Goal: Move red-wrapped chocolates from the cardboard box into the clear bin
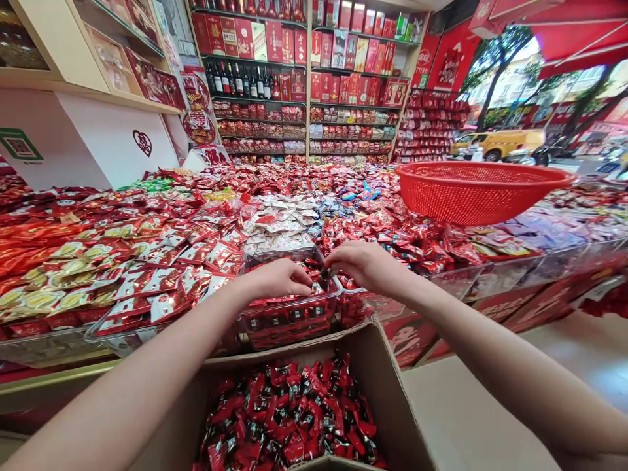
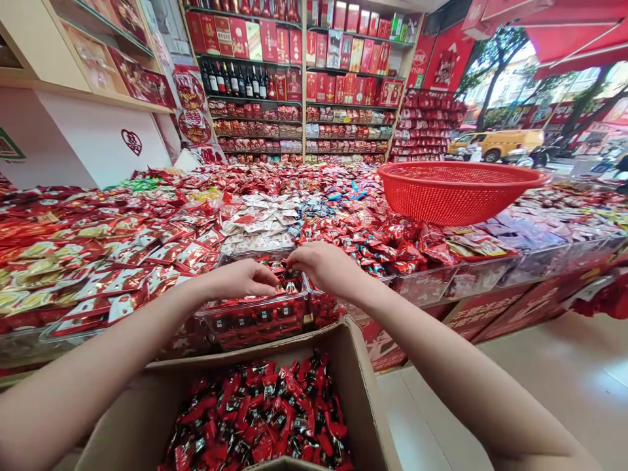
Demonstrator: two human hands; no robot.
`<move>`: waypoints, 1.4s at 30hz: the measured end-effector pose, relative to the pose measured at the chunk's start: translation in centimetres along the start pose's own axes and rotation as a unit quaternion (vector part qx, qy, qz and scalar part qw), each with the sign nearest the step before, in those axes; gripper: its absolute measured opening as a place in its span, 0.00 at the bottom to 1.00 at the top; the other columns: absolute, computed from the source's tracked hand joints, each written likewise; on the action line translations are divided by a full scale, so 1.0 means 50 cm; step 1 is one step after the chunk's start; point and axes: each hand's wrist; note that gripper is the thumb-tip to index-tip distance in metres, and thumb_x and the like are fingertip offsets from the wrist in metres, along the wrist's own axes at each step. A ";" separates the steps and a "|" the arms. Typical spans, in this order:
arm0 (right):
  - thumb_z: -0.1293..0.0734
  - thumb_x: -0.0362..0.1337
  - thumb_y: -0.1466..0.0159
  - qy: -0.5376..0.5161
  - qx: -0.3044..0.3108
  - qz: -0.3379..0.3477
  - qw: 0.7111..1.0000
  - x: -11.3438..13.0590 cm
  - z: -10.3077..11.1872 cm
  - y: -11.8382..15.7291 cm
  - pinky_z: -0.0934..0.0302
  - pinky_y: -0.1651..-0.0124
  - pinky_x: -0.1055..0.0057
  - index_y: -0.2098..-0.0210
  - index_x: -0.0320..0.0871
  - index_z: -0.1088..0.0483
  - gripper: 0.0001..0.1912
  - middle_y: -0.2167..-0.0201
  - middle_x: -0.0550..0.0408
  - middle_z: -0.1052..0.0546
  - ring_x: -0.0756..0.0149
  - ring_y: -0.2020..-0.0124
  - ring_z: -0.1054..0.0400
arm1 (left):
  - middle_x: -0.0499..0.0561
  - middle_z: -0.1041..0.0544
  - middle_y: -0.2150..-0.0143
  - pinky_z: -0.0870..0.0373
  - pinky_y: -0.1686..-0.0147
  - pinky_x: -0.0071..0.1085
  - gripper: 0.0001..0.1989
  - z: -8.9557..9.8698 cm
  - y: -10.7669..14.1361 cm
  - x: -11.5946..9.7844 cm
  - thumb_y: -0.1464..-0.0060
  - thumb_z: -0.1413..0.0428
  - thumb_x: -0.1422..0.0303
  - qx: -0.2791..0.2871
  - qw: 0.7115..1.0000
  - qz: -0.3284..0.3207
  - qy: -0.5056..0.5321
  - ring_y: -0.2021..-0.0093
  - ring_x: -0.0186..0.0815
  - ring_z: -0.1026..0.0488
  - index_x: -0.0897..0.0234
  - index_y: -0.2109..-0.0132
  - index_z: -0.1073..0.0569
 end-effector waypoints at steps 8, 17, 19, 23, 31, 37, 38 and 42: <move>0.41 0.30 0.43 0.055 0.114 0.028 0.991 -0.021 -0.026 -0.033 0.46 0.66 0.74 0.67 0.37 0.28 0.10 0.70 0.51 0.26 0.69 0.69 0.36 | 0.42 0.30 0.80 0.39 0.76 0.26 0.06 -0.019 -0.062 0.001 0.54 0.45 0.68 0.149 0.982 -0.009 -0.119 0.79 0.27 0.35 0.67 0.74 0.29; 0.39 0.30 0.47 0.127 0.290 0.011 0.948 0.005 -0.046 -0.064 0.49 0.74 0.77 0.65 0.40 0.27 0.12 0.73 0.52 0.25 0.71 0.75 0.36 | 0.40 0.36 0.81 0.40 0.78 0.26 0.12 -0.021 -0.062 -0.003 0.49 0.49 0.64 0.143 0.953 -0.011 -0.266 0.81 0.26 0.38 0.66 0.76 0.33; 0.38 0.29 0.48 0.157 0.316 -0.009 0.935 0.016 -0.048 -0.076 0.48 0.75 0.76 0.66 0.38 0.27 0.12 0.72 0.49 0.24 0.69 0.74 0.34 | 0.41 0.35 0.80 0.39 0.78 0.26 0.12 -0.021 -0.061 -0.009 0.49 0.49 0.65 0.152 0.950 -0.009 -0.274 0.80 0.26 0.38 0.66 0.76 0.33; 0.36 0.27 0.52 0.180 0.349 -0.045 0.919 0.027 -0.050 -0.098 0.47 0.76 0.74 0.67 0.33 0.26 0.13 0.71 0.44 0.24 0.64 0.74 0.32 | 0.42 0.33 0.78 0.38 0.78 0.25 0.11 -0.018 -0.059 -0.020 0.48 0.50 0.66 0.165 0.947 0.004 -0.276 0.79 0.26 0.37 0.67 0.75 0.33; 0.34 0.27 0.55 0.185 0.403 -0.047 0.895 0.021 -0.068 -0.117 0.44 0.73 0.74 0.65 0.35 0.27 0.16 0.70 0.48 0.24 0.64 0.72 0.32 | 0.41 0.33 0.79 0.38 0.79 0.25 0.09 -0.013 -0.069 -0.011 0.49 0.48 0.67 0.214 0.942 0.033 -0.256 0.80 0.25 0.37 0.67 0.73 0.32; 0.33 0.27 0.56 0.195 0.442 -0.031 0.875 0.018 -0.087 -0.131 0.45 0.74 0.73 0.67 0.31 0.27 0.15 0.68 0.45 0.25 0.61 0.70 0.33 | 0.43 0.31 0.75 0.36 0.77 0.26 0.10 0.000 -0.065 -0.006 0.50 0.48 0.63 0.243 0.936 0.071 -0.245 0.77 0.27 0.34 0.67 0.69 0.31; 0.33 0.27 0.55 0.194 0.445 -0.030 0.874 0.018 -0.085 -0.130 0.45 0.74 0.73 0.66 0.32 0.27 0.15 0.68 0.45 0.25 0.61 0.70 0.33 | 0.43 0.30 0.75 0.36 0.77 0.27 0.11 0.005 -0.062 -0.005 0.50 0.48 0.63 0.246 0.933 0.081 -0.248 0.77 0.27 0.34 0.67 0.68 0.30; 0.36 0.26 0.53 0.190 0.450 -0.028 0.872 0.019 -0.077 -0.127 0.46 0.74 0.73 0.65 0.34 0.27 0.14 0.67 0.47 0.25 0.62 0.69 0.33 | 0.43 0.31 0.77 0.36 0.77 0.27 0.13 0.015 -0.053 -0.004 0.50 0.48 0.60 0.248 0.923 0.112 -0.272 0.78 0.27 0.34 0.67 0.69 0.30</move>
Point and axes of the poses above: each hand's wrist, its own y-axis away from the middle knuckle, its own z-axis out of the back of the hand, x = y × z
